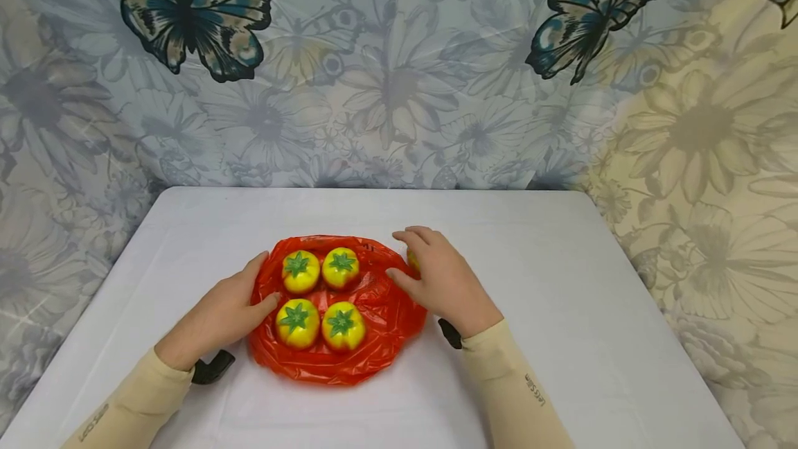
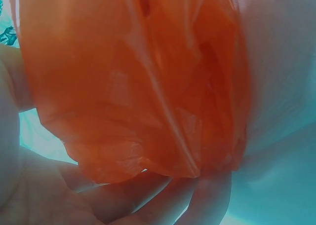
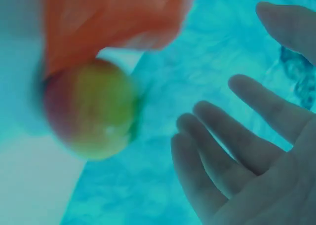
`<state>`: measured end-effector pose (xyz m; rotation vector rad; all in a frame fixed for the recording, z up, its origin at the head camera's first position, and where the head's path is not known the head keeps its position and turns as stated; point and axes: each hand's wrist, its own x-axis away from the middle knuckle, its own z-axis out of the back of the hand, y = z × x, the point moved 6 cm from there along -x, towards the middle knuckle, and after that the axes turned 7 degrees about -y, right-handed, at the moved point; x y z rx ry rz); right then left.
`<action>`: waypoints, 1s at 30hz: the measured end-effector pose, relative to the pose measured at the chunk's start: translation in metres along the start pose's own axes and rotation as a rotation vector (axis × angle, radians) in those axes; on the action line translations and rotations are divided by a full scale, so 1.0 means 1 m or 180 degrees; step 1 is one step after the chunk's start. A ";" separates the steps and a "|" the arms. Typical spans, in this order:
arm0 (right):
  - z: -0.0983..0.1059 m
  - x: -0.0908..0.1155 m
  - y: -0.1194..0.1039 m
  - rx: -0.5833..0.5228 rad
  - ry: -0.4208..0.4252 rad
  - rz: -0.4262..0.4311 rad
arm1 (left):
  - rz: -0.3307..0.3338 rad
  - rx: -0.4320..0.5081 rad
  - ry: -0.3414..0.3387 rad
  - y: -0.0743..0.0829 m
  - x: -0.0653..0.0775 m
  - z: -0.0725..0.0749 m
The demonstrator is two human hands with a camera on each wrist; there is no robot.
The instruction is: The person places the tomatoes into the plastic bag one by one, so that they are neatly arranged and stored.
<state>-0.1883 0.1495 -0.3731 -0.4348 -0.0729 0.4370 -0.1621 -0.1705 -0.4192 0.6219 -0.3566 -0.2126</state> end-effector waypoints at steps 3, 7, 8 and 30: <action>0.002 -0.002 0.020 -0.0032 0.0029 -0.0194 | 0.0011 0.0007 -0.0002 0.000 -0.001 0.000; -0.001 -0.004 0.040 -0.0064 0.0027 -0.0422 | 0.0012 0.0016 -0.0003 0.000 0.000 -0.001; -0.003 -0.004 0.043 -0.0085 0.0010 -0.0467 | 0.0016 0.0009 -0.0002 0.000 0.000 0.000; -0.023 -0.009 0.062 -0.0202 -0.0213 -0.0715 | -0.0024 -0.0035 0.0041 -0.001 0.000 -0.001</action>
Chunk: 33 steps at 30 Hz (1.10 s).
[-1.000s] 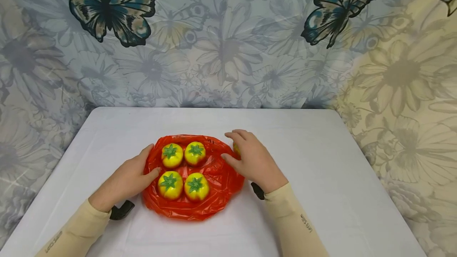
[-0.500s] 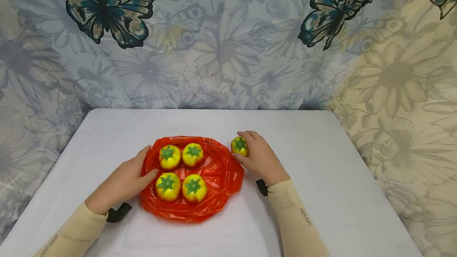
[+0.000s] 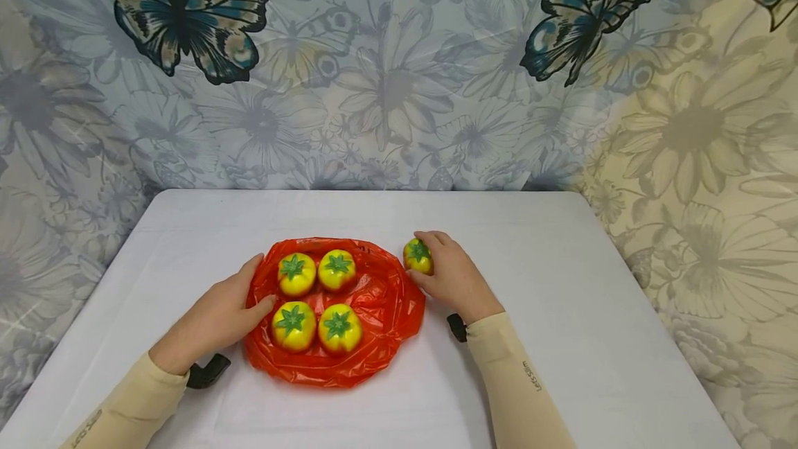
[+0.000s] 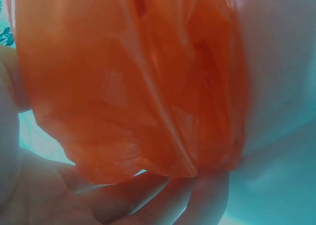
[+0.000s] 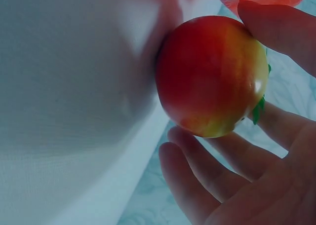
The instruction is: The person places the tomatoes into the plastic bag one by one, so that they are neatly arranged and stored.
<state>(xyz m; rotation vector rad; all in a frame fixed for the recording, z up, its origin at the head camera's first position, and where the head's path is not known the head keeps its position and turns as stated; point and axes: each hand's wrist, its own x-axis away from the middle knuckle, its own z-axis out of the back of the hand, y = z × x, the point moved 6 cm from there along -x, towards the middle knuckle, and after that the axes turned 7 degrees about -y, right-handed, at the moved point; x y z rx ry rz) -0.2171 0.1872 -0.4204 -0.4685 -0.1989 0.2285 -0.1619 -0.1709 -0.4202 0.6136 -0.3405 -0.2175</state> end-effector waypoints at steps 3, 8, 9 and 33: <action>-0.002 -0.001 0.000 0.0018 -0.0017 -0.0003 | 0.0010 0.0001 -0.0001 -0.001 0.001 0.000; -0.003 -0.002 0.001 0.0052 -0.0017 -0.0023 | 0.0031 0.0008 -0.0014 -0.001 0.001 0.001; -0.003 -0.002 0.001 0.0050 -0.0018 -0.0033 | 0.0033 0.0011 -0.0016 -0.001 0.001 0.001; 0.018 0.009 -0.014 0.0051 0.0058 0.0033 | 0.0025 0.0013 -0.0005 -0.003 0.000 0.001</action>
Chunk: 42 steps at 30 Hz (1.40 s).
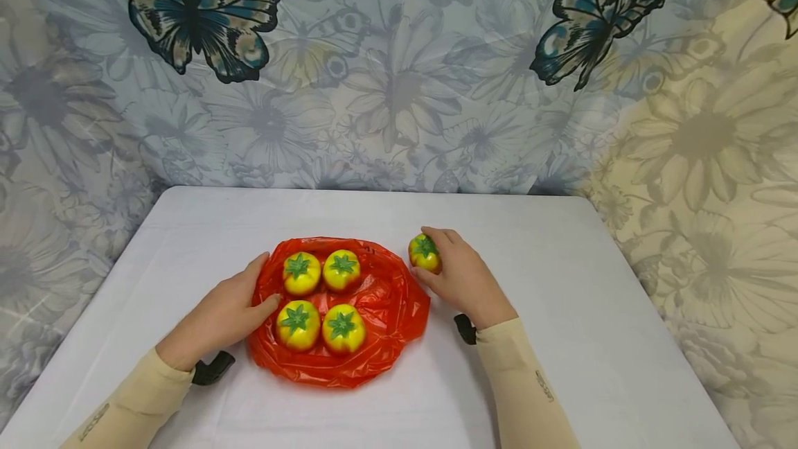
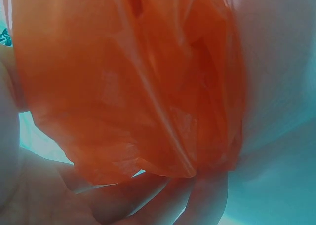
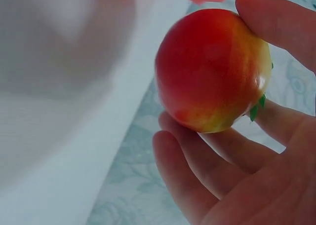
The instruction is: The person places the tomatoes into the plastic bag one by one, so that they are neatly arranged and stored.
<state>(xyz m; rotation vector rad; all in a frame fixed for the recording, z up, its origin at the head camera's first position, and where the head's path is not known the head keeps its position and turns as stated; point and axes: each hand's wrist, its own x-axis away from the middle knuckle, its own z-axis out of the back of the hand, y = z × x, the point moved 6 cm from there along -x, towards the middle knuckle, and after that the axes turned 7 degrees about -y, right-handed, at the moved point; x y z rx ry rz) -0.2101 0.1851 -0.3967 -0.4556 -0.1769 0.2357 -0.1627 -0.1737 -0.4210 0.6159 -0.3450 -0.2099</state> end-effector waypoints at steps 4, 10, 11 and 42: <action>0.004 0.004 -0.007 0.0020 0.0016 0.0058 | 0.0004 0.0005 0.0000 -0.001 -0.001 0.000; 0.010 0.012 -0.023 -0.0027 0.0022 0.0154 | 0.0018 -0.0012 -0.0012 -0.001 -0.002 0.000; 0.011 0.013 -0.026 -0.0036 0.0024 0.0187 | 0.0025 -0.0018 -0.0015 -0.001 -0.002 0.000; -0.019 0.022 -0.077 0.0072 -0.0232 0.0652 | 0.0007 -0.0032 -0.0025 0.001 -0.001 0.000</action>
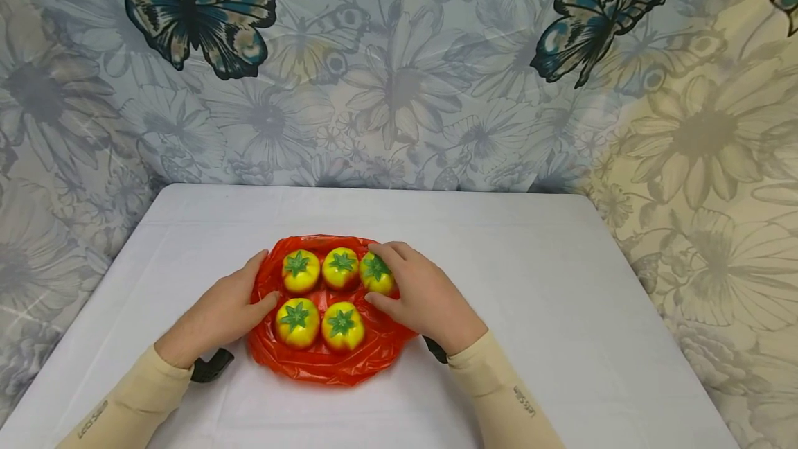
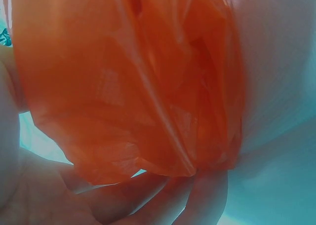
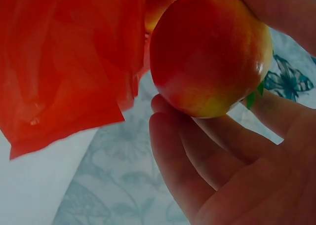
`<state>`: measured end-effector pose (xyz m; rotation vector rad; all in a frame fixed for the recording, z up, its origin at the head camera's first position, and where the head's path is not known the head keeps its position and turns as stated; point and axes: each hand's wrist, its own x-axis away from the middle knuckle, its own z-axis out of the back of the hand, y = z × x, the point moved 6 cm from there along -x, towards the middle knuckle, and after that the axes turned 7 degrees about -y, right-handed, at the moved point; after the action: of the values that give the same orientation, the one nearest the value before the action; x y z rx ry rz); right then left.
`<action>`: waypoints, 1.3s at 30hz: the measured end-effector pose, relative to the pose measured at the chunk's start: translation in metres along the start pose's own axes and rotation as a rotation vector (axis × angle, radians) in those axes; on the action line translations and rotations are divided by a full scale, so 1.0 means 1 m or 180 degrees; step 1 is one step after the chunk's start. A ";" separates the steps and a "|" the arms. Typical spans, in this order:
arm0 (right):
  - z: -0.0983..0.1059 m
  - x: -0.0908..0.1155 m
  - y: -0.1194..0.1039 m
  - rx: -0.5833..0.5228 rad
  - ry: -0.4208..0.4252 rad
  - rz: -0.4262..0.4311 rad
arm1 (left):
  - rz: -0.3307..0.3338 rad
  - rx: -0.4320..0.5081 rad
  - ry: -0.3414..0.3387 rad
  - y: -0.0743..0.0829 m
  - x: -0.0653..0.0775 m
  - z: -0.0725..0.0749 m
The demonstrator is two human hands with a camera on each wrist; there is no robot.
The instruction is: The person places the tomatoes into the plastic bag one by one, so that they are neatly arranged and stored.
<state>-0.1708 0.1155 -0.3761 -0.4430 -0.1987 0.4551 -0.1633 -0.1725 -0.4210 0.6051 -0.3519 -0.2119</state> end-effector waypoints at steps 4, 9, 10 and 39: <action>-0.006 -0.002 0.000 -0.0016 -0.0105 -0.0035 | 0.0005 0.0010 -0.0003 0.000 0.001 0.000; -0.012 -0.004 0.000 -0.0030 -0.0212 -0.0113 | -0.0036 -0.0008 0.0032 0.001 0.001 0.000; -0.013 -0.004 0.000 -0.0032 -0.0229 -0.0131 | -0.0044 -0.0009 0.0038 0.001 0.001 0.000; -0.035 -0.011 0.011 0.0006 -0.0399 -0.0081 | -0.0026 0.0058 -0.0023 -0.002 0.000 -0.001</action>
<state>-0.1748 0.1065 -0.4136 -0.4099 -0.3245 0.4584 -0.1631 -0.1734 -0.4225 0.6239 -0.3588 -0.2189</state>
